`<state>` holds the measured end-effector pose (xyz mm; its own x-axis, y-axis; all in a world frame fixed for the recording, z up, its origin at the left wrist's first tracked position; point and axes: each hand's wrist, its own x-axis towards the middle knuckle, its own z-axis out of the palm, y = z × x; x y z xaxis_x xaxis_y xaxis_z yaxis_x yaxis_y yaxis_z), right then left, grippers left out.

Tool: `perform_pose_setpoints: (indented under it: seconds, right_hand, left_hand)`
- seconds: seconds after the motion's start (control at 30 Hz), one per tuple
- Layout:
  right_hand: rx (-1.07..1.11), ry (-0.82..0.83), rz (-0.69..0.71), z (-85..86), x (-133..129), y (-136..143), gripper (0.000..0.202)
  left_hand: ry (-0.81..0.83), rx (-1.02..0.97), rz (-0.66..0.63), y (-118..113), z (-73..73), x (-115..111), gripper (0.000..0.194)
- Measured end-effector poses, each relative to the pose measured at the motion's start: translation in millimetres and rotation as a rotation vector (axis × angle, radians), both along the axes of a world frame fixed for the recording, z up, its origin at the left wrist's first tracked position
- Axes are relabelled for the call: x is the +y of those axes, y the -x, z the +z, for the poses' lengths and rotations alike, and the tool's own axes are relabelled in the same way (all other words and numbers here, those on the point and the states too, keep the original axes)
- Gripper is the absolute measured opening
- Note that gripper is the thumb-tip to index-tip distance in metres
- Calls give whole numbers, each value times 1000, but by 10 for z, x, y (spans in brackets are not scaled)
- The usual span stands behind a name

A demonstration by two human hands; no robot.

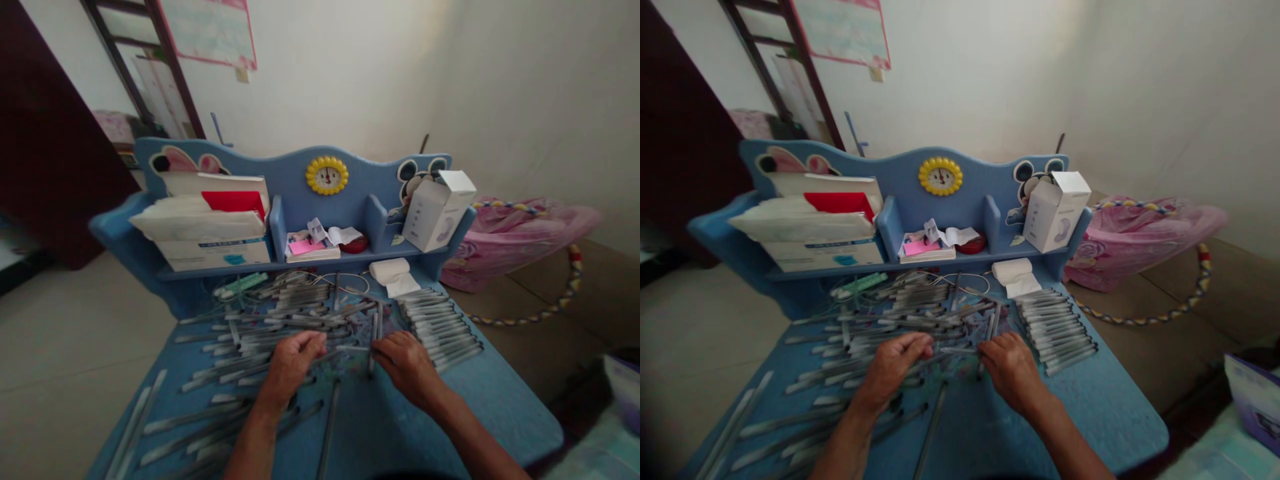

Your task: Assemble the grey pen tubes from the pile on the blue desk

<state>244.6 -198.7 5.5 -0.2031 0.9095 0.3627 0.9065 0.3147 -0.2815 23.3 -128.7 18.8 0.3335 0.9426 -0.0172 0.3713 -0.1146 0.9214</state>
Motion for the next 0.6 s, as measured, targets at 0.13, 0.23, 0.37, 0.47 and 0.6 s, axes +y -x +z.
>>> perform_pose_setpoints:
  seconds: [0.13, 0.23, 0.37, 0.47, 0.6]
  right_hand:
    - [68, 64, -49, -20, -53, -25, 15]
    - [158, 111, -58, -71, -131, -14, 18]
    - [334, 194, -77, -201, -327, 24, 20]
    - [454, 236, -120, -319, -493, 63, 24]
    - [525, 280, -134, -473, -631, 99, 28]
  left_hand:
    - [8, 7, -18, 27, -40, 14, 31]
    - [1, 41, -29, 11, -58, -10, 28]
    - [-62, 60, 44, 74, -85, 0, 23]
    - [-125, 58, 125, 190, -106, 34, 22]
    - [-203, 123, 217, 329, -84, 50, 21]
